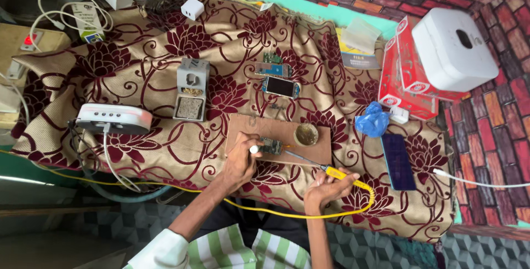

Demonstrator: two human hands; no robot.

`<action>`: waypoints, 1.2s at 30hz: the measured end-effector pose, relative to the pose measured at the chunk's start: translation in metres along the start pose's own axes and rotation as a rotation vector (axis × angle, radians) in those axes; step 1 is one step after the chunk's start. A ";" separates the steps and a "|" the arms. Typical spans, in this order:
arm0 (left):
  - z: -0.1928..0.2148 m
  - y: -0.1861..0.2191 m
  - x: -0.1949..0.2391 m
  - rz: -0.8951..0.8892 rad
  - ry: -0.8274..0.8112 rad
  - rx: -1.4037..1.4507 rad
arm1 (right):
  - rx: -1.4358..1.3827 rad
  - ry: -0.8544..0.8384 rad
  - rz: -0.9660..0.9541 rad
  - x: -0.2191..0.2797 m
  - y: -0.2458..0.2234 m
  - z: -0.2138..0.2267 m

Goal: The person solders a small circuit board using a soldering iron and solder wire. They repeatedly apply heat and solder to specific points on the board while holding it steady with the other hand.

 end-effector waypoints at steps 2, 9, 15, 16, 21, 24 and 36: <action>0.003 0.004 0.000 0.002 -0.006 -0.001 | 0.004 -0.026 0.026 0.002 -0.002 -0.001; 0.000 0.004 0.007 -0.102 -0.118 -0.095 | -0.027 0.060 -0.058 -0.010 0.019 0.015; 0.003 0.003 -0.007 -0.099 0.026 -0.017 | -0.056 0.073 -0.079 -0.021 0.031 0.019; -0.003 -0.006 -0.005 -0.069 -0.002 -0.058 | -0.069 0.060 -0.077 -0.028 0.036 0.024; -0.020 -0.025 0.018 0.042 -0.202 -0.333 | -0.100 0.045 -0.222 -0.052 0.062 0.033; -0.010 -0.022 0.001 -0.069 -0.026 -0.186 | -0.141 0.104 -0.270 -0.046 0.073 0.029; -0.004 0.014 -0.001 -0.224 -0.060 -0.177 | 0.128 0.117 -0.023 -0.023 -0.010 -0.008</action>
Point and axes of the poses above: each hand's wrist, its own x-axis away from the middle knuckle, its own z-axis out of the back of the hand, y = z × x, the point moved 8 cm from there along -x, towards the middle knuckle, and after that the axes turned 9 degrees about y, right-handed, at the moved point
